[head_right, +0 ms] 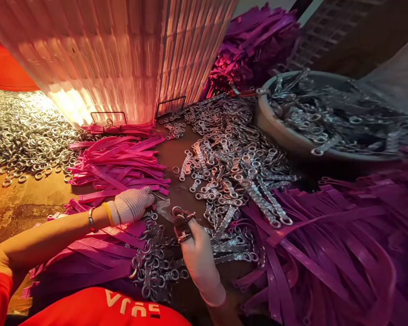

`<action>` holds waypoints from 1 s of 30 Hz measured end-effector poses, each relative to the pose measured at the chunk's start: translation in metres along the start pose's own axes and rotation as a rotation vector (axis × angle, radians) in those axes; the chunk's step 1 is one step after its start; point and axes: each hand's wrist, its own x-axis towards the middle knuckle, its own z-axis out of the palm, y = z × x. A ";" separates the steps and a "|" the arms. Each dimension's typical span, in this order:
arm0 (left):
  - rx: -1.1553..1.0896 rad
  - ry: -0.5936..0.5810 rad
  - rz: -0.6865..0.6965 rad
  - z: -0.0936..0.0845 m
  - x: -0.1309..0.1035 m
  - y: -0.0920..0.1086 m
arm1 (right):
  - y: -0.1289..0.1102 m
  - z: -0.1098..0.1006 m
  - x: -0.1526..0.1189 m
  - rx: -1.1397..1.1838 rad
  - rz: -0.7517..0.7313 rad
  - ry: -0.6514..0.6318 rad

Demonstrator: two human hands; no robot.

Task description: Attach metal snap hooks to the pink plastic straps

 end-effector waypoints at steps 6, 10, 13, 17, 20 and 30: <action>0.021 0.041 -0.022 0.001 -0.015 0.005 | -0.008 0.006 0.011 -0.155 -0.201 -0.113; -0.277 0.028 0.012 -0.029 -0.046 0.010 | -0.035 0.013 0.011 -0.230 -0.405 -0.234; -0.664 -0.027 -0.175 -0.040 -0.074 0.014 | -0.053 0.022 0.007 -0.375 -0.512 -0.269; -0.791 -0.052 -0.270 -0.030 -0.101 0.016 | -0.069 0.036 -0.001 -0.785 -0.613 -0.278; -0.477 0.069 -0.116 -0.017 -0.114 0.011 | -0.076 0.042 -0.007 -0.972 -0.744 -0.281; -0.246 0.102 0.052 -0.003 -0.127 -0.015 | -0.081 0.041 -0.018 -0.938 -0.572 -0.385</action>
